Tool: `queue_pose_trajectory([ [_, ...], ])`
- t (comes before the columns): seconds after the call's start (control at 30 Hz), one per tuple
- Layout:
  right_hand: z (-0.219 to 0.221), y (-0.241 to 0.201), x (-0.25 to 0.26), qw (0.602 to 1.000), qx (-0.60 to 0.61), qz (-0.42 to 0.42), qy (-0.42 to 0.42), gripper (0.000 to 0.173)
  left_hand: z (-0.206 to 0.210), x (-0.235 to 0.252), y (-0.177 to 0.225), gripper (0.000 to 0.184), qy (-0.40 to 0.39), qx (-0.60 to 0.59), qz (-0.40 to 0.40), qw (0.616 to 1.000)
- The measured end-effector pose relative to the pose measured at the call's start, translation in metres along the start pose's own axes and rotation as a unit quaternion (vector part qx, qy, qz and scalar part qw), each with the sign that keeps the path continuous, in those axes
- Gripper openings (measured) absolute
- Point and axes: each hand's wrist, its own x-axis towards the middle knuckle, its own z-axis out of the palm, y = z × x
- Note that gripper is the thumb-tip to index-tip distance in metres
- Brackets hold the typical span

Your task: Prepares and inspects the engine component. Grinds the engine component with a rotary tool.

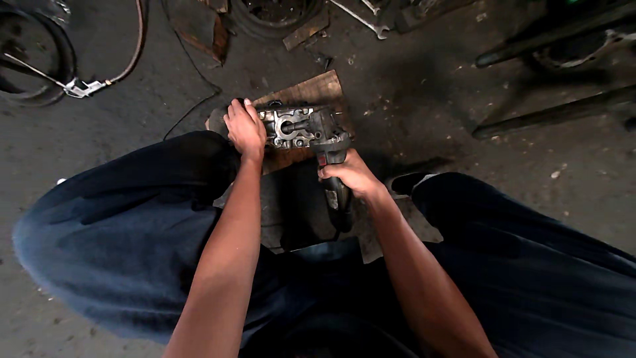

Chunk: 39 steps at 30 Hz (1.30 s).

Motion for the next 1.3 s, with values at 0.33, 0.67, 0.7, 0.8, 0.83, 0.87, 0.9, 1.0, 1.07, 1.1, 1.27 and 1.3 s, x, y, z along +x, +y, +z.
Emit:
queue_pose_trajectory([
  [0.33, 0.004, 0.001, 0.003, 1.0, -0.029, -0.006, -0.001, 0.036, 0.0, -0.002, -0.003, 0.056, 0.003, -0.003, 0.011, 1.0],
  [0.67, -0.006, -0.001, -0.001, 1.0, -0.027, 0.007, -0.001, 0.041, 0.0, -0.002, -0.001, 0.056, 0.001, -0.006, 0.004, 1.0],
  [0.7, -0.007, -0.001, -0.001, 1.0, -0.026, 0.006, -0.001, 0.041, 0.0, -0.001, -0.001, 0.057, 0.001, -0.005, 0.005, 1.0],
  [0.8, -0.006, -0.001, 0.0, 1.0, -0.02, 0.001, -0.007, 0.039, 0.0, -0.001, 0.0, 0.057, 0.002, -0.003, 0.004, 1.0],
  [0.83, -0.005, 0.0, 0.001, 1.0, -0.021, 0.0, -0.009, 0.04, 0.0, -0.001, -0.001, 0.057, 0.002, -0.002, 0.003, 1.0],
  [0.87, -0.005, 0.0, 0.002, 1.0, -0.023, 0.0, -0.01, 0.041, 0.0, -0.001, -0.001, 0.057, 0.002, -0.001, 0.002, 1.0],
  [0.9, -0.004, 0.001, 0.002, 1.0, -0.025, -0.001, -0.009, 0.042, 0.0, -0.001, -0.001, 0.057, 0.002, 0.0, 0.003, 1.0],
  [1.0, -0.001, 0.001, 0.004, 0.999, -0.03, 0.004, -0.01, 0.041, -0.001, -0.002, -0.002, 0.057, 0.002, 0.001, 0.004, 1.0],
  [1.07, -0.001, 0.001, 0.004, 0.999, -0.03, 0.008, -0.01, 0.043, -0.001, -0.002, -0.002, 0.056, 0.003, -0.001, 0.007, 1.0],
  [1.1, -0.002, 0.001, 0.004, 0.999, -0.032, 0.009, -0.007, 0.043, 0.0, -0.002, -0.002, 0.056, 0.004, -0.002, 0.007, 1.0],
  [1.27, -0.007, 0.002, 0.002, 0.999, -0.041, 0.006, -0.001, 0.041, -0.001, -0.002, -0.001, 0.057, 0.004, -0.002, 0.008, 1.0],
  [1.3, -0.007, 0.002, 0.001, 0.999, -0.044, 0.005, 0.001, 0.04, -0.001, -0.001, -0.001, 0.057, 0.003, -0.002, 0.009, 1.0],
])
